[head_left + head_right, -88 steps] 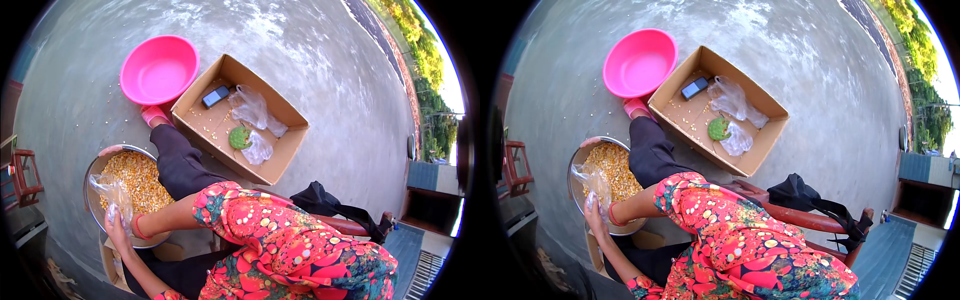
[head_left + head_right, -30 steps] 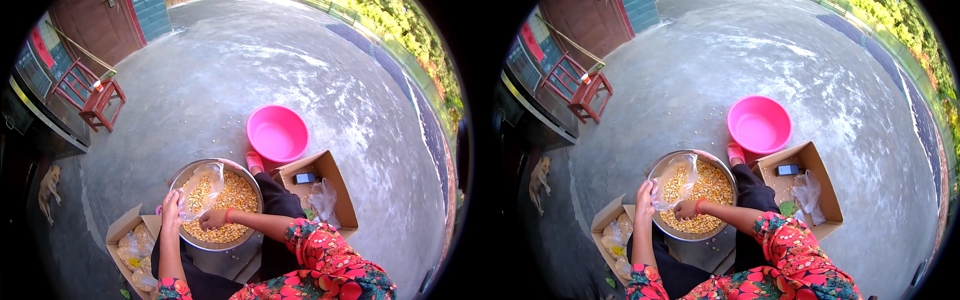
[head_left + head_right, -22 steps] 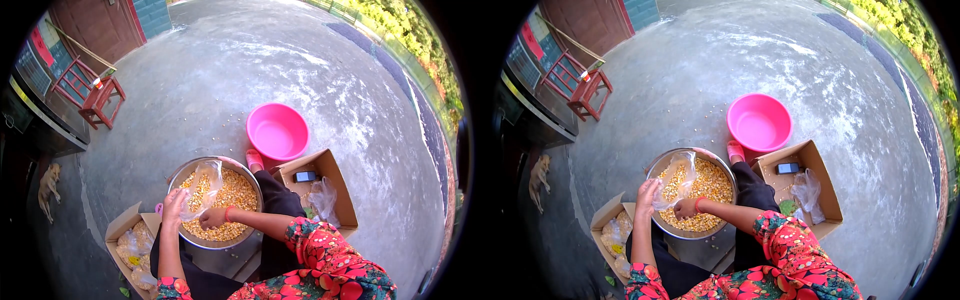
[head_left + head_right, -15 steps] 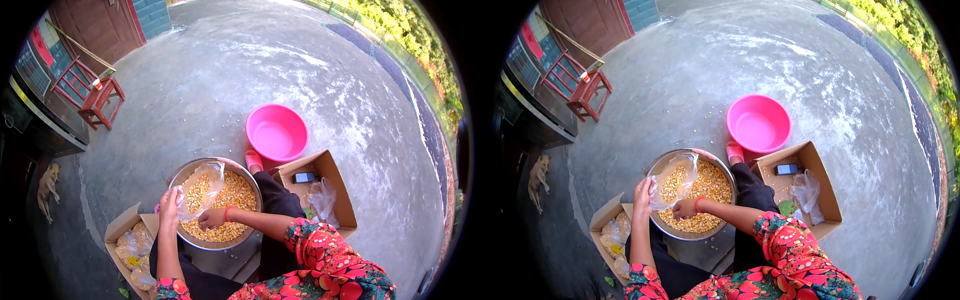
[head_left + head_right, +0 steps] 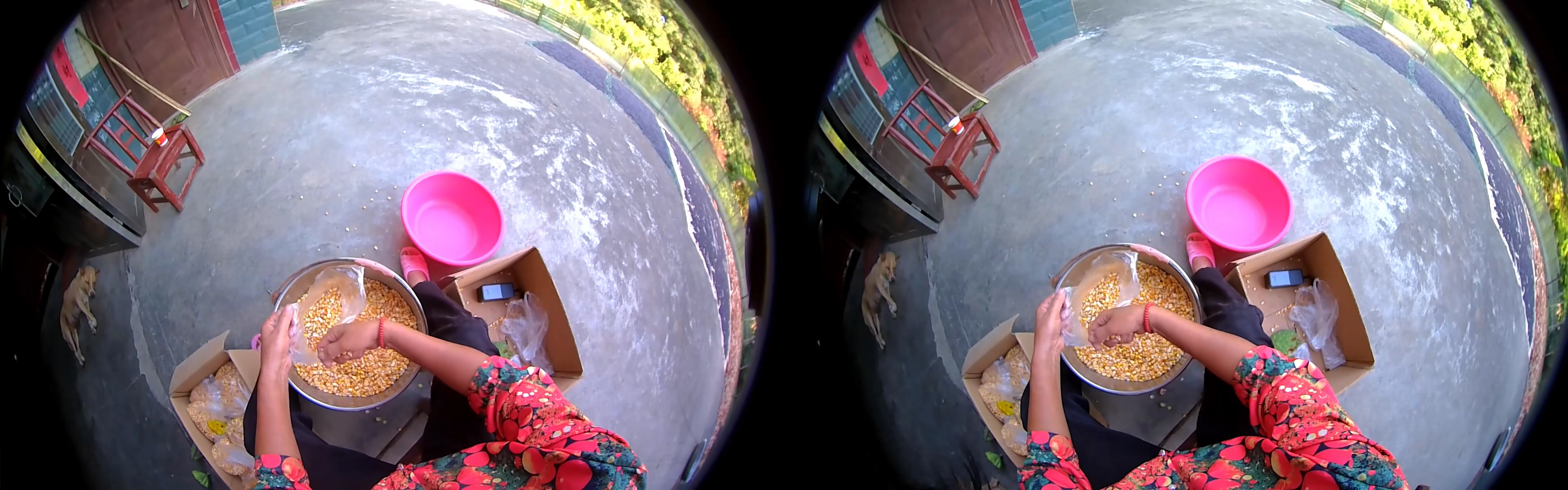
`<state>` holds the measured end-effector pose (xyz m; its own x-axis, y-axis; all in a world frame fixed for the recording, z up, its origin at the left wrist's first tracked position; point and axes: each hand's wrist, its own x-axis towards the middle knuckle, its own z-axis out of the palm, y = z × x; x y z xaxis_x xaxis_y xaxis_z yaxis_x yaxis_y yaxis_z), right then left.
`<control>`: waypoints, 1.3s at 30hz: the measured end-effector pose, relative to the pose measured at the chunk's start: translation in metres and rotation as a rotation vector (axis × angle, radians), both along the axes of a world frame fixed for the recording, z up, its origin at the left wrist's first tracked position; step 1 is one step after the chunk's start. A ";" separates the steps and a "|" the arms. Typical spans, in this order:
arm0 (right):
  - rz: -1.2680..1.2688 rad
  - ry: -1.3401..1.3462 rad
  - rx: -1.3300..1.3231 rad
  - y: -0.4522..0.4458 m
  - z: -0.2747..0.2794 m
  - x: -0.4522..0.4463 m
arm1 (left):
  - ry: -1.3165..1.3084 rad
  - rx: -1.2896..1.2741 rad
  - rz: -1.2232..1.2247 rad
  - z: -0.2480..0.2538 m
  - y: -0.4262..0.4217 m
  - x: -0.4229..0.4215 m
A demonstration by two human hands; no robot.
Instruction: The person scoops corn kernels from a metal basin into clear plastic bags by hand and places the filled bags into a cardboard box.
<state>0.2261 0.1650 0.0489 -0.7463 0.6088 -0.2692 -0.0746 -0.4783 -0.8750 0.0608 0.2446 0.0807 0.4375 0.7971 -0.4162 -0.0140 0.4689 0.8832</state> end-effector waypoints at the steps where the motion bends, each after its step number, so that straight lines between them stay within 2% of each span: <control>1: -0.097 -0.009 -0.038 0.000 0.014 0.006 | 0.000 0.000 0.000 -0.001 -0.001 0.002; 7: -0.502 -0.003 -0.110 0.008 0.011 0.012 | 0.017 0.049 -0.011 -0.006 -0.003 0.003; 16: -0.623 -0.002 -0.168 0.012 0.004 0.007 | 0.035 0.080 -0.026 0.000 -0.011 0.013; 18: -0.663 0.006 -0.158 0.015 0.001 0.003 | 0.087 0.074 -0.137 0.010 -0.013 0.013; 25: -0.725 0.012 -0.153 0.017 0.006 0.002 | 0.044 0.044 -0.261 0.008 -0.011 0.006; 34: -1.003 -0.043 -0.102 0.021 0.011 0.020 | 0.024 0.248 -0.132 0.004 -0.004 0.001; 37: -0.981 0.115 -0.129 0.023 0.014 0.028 | 0.084 0.161 0.013 0.003 -0.004 0.001; 39: -0.985 0.137 -0.151 0.024 0.018 0.029 | 0.014 0.109 0.042 0.006 -0.002 0.003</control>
